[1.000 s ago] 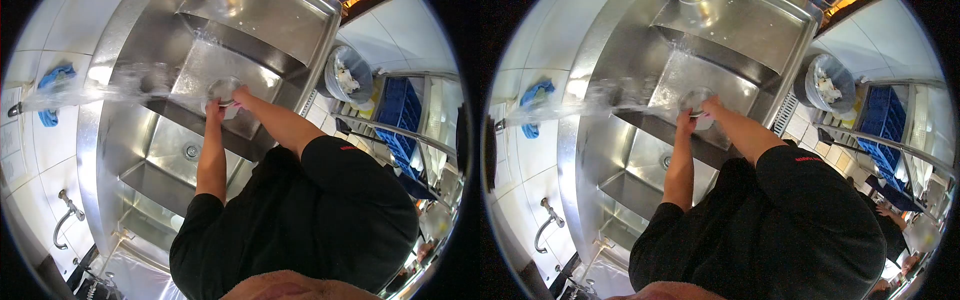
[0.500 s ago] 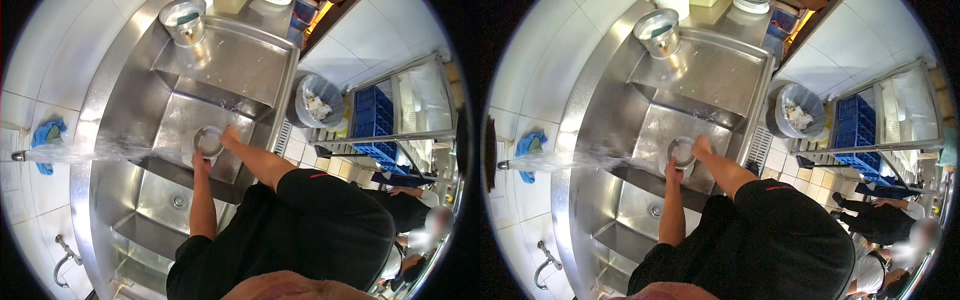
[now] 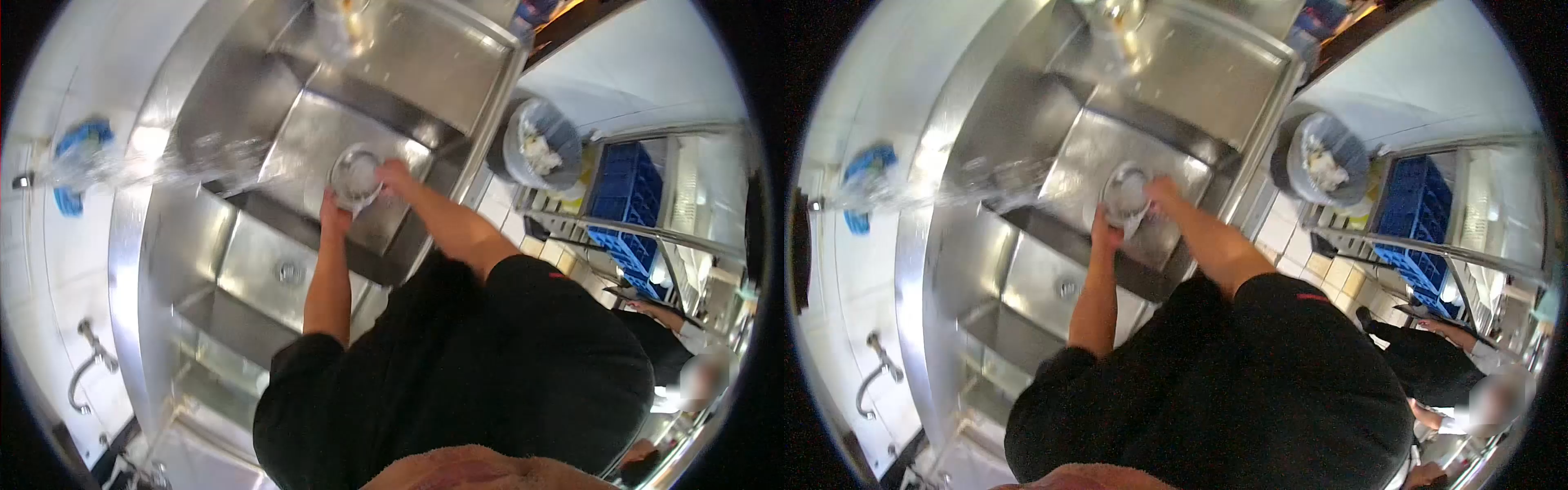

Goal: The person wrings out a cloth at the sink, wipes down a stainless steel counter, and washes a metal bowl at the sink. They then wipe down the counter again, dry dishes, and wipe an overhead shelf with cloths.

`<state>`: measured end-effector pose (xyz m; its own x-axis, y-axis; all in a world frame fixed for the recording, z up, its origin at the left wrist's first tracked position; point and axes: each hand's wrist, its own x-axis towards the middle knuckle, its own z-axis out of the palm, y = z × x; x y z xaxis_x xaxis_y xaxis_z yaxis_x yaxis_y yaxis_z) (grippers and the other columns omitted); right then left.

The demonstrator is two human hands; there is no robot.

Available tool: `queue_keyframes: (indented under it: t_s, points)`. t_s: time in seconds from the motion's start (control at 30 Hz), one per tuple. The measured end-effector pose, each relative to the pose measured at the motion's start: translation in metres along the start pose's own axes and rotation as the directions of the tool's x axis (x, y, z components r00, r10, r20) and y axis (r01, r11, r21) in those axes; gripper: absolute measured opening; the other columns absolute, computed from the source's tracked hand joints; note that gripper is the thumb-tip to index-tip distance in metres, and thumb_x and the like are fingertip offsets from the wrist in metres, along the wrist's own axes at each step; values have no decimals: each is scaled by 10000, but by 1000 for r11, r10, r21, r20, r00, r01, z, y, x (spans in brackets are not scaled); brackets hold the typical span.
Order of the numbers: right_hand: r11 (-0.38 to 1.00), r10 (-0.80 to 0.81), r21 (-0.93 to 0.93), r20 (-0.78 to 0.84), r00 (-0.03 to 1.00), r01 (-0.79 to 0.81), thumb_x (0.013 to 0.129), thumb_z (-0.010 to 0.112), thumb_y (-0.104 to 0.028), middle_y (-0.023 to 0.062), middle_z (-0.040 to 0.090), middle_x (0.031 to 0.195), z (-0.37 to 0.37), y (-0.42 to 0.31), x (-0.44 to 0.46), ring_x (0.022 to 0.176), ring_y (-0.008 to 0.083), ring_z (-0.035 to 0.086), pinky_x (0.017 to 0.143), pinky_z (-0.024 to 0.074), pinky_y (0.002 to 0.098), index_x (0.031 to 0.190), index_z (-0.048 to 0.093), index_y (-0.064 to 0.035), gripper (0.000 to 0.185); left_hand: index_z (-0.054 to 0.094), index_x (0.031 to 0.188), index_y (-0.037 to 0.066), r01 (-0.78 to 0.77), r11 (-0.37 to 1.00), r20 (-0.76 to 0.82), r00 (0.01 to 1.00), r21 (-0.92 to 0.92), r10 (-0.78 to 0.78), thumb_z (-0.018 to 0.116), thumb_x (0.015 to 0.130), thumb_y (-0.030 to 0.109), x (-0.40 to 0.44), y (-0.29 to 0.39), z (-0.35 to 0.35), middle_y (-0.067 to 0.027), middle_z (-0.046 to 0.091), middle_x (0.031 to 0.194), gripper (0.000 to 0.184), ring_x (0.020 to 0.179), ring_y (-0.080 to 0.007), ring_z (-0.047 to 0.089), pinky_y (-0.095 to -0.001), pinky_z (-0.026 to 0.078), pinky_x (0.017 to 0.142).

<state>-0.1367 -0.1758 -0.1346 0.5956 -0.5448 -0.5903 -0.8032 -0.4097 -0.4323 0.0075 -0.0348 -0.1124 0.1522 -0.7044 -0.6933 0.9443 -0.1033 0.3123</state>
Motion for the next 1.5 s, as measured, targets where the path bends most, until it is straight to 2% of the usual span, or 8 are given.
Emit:
queue_keyframes:
  t_s: [0.07,0.17,0.23,0.43,0.67,1.13,1.33,1.5]
  points:
    - [893,-344,-385,-248,906,234,616,828,-317,74,645,793,18,9,-5,814,229,614,734,462,396,821,649,-92,353,459,1267,2,-56,998,-137,989,35,61,474,935,232,14,1,-6,-148,518,1265,404,1167,-299,501,-447,422,977]
    - [250,581,942,40,813,-225,717,671,-76,138,647,847,-60,-71,-69,856,316,633,745,509,400,887,623,-44,181,510,1129,-9,-19,970,-220,973,244,74,533,864,129,55,6,-46,-160,532,1222,300,1101,-293,528,-473,465,895]
    - [793,510,566,-418,752,-223,718,562,20,182,653,954,-48,-52,-56,904,352,634,809,504,412,969,601,-19,257,521,1084,2,-36,927,-225,966,372,128,543,841,110,76,6,-64,-160,535,1194,267,1075,-290,535,-484,475,858]
    - [708,574,705,-602,555,33,750,588,-120,207,651,1002,-37,-36,-50,944,379,623,834,489,413,1131,575,-34,391,537,1087,41,-132,799,-254,907,586,337,506,864,153,101,6,-88,-137,562,1121,251,1030,-275,557,-470,487,790]
    - [-190,669,944,326,668,-270,835,649,-205,186,561,1213,6,-37,-23,1000,334,604,874,466,517,1258,499,-44,477,554,1133,72,-200,923,-308,901,330,305,475,912,220,57,-5,-47,-104,601,1105,277,986,-236,597,-405,514,724]
    - [398,354,832,248,902,-386,835,549,-134,181,596,1017,42,-25,-3,931,309,624,659,556,479,1053,562,27,271,541,1195,63,-268,897,-272,888,351,372,524,934,245,-4,29,-47,-54,609,1083,318,957,-176,550,-361,406,786]
    - [947,-231,-263,-161,960,184,868,508,-122,210,594,1080,16,-98,-12,963,334,597,811,514,403,1093,593,11,275,564,1149,38,-258,957,-150,949,130,276,476,917,119,-23,121,-14,-109,619,1088,261,943,-199,611,-322,493,725]
    - [855,-470,-305,-118,875,419,881,455,-89,67,458,1381,-16,-112,-45,1174,306,517,928,475,414,1102,604,-27,274,555,978,24,-447,393,-178,449,803,876,463,897,188,-62,249,3,-71,586,810,205,690,-175,529,-338,443,629]
